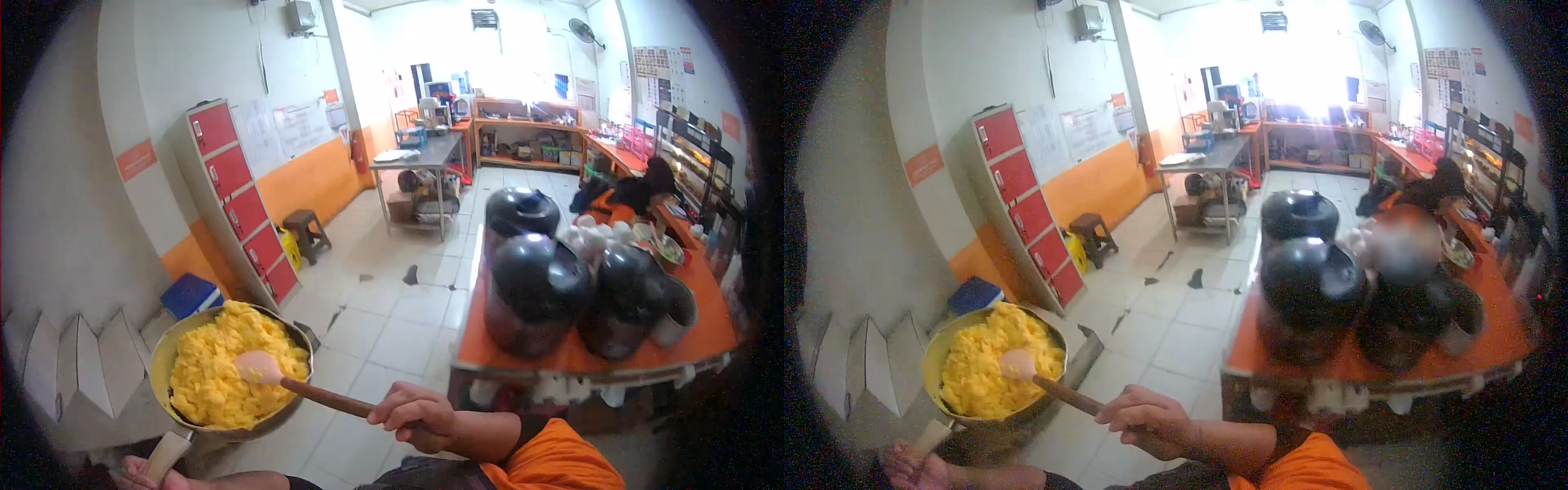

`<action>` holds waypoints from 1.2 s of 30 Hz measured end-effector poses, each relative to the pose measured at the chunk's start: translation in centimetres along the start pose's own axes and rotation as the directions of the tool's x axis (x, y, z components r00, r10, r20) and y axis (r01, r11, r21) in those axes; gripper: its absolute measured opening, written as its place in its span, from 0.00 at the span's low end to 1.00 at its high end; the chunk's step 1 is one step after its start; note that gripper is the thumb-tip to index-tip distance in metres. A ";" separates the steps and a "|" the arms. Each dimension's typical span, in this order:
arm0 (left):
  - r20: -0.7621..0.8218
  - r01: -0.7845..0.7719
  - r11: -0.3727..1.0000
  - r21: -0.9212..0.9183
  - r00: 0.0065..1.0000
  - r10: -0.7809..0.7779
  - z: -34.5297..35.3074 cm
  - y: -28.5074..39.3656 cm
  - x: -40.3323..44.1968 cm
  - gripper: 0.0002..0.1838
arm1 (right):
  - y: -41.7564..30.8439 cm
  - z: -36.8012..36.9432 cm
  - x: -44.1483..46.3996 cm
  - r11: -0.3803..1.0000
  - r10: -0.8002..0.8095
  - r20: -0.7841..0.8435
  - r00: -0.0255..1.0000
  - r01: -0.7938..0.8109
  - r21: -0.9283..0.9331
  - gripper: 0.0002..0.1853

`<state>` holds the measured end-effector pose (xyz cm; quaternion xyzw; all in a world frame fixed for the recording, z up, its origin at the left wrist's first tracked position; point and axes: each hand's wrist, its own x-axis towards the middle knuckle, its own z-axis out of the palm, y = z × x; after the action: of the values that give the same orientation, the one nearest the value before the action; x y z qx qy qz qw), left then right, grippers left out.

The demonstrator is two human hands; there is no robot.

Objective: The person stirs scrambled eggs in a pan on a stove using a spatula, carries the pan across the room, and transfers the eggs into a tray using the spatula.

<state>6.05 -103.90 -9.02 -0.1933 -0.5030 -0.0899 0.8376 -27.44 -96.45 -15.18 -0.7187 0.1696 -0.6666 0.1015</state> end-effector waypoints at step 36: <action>0.023 0.470 0.612 -0.637 0.805 -0.593 23.2 -81.5 -33.5 0.13 | 48.0 -40.3 10.8 0.777 -0.043 -0.520 0.853 -0.299 -0.554 0.11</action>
<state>-56.76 -169.83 -9.69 -0.2863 -0.3976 -0.5114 0.7060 -72.11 -141.57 -19.40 -0.4976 0.4483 -0.7293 -0.1397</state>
